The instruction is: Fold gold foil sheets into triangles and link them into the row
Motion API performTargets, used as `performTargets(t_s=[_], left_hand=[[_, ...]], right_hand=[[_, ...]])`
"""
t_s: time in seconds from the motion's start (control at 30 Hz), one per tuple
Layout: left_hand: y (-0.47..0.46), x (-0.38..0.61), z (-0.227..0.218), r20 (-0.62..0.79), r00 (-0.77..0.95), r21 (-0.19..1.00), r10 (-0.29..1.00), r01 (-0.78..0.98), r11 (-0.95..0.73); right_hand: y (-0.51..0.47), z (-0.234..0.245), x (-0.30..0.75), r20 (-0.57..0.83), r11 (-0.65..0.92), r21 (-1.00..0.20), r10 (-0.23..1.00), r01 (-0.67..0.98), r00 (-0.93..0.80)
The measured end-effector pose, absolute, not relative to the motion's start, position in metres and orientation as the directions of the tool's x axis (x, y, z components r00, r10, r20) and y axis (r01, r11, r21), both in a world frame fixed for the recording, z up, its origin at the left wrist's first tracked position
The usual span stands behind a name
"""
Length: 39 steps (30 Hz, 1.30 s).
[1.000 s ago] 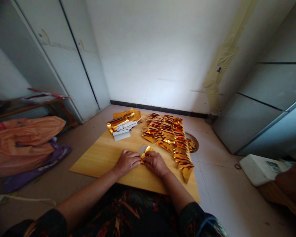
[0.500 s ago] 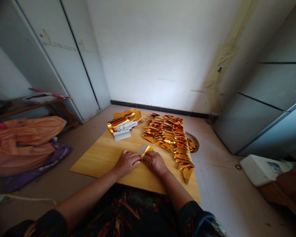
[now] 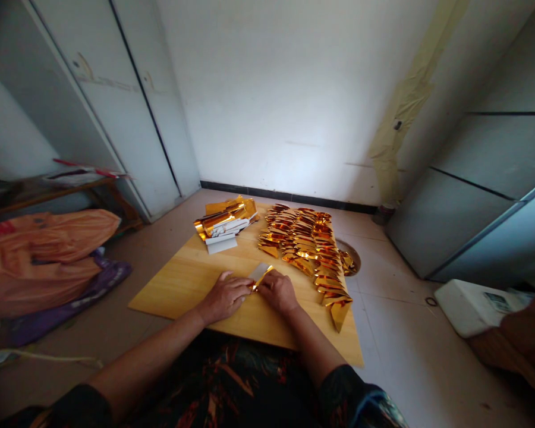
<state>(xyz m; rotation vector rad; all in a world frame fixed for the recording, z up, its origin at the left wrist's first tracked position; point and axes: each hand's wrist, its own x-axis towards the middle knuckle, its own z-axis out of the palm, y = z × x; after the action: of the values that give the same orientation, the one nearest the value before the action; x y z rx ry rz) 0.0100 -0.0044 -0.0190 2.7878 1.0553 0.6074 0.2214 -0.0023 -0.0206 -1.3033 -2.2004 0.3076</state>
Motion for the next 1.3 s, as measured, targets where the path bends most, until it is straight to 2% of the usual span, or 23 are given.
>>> performTargets(t_s=[0.23,0.37,0.6,0.83,1.3], left_hand=[[-0.005,0.008,-0.016,0.29,0.701,0.246,0.651,0.603,-0.759],[-0.004,0.007,-0.013,0.289,0.711,0.245,0.641,0.592,-0.768],[-0.001,0.003,-0.015,0.276,0.757,0.207,0.593,0.556,-0.805],[0.007,-0.002,-0.015,0.228,0.822,0.197,0.523,0.487,-0.851],[0.027,-0.006,-0.014,0.253,0.892,0.208,0.374,0.327,-0.922]], right_hand=[[-0.003,-0.025,0.214,0.325,0.42,-0.409,0.897,0.81,-0.301],[-0.006,-0.022,0.214,0.312,0.435,-0.379,0.891,0.817,-0.329],[-0.01,-0.015,0.214,0.259,0.445,-0.395,0.893,0.804,-0.367],[-0.01,-0.016,0.215,0.278,0.457,-0.369,0.885,0.809,-0.373],[-0.013,-0.016,0.215,0.232,0.417,-0.396,0.908,0.818,-0.35]])
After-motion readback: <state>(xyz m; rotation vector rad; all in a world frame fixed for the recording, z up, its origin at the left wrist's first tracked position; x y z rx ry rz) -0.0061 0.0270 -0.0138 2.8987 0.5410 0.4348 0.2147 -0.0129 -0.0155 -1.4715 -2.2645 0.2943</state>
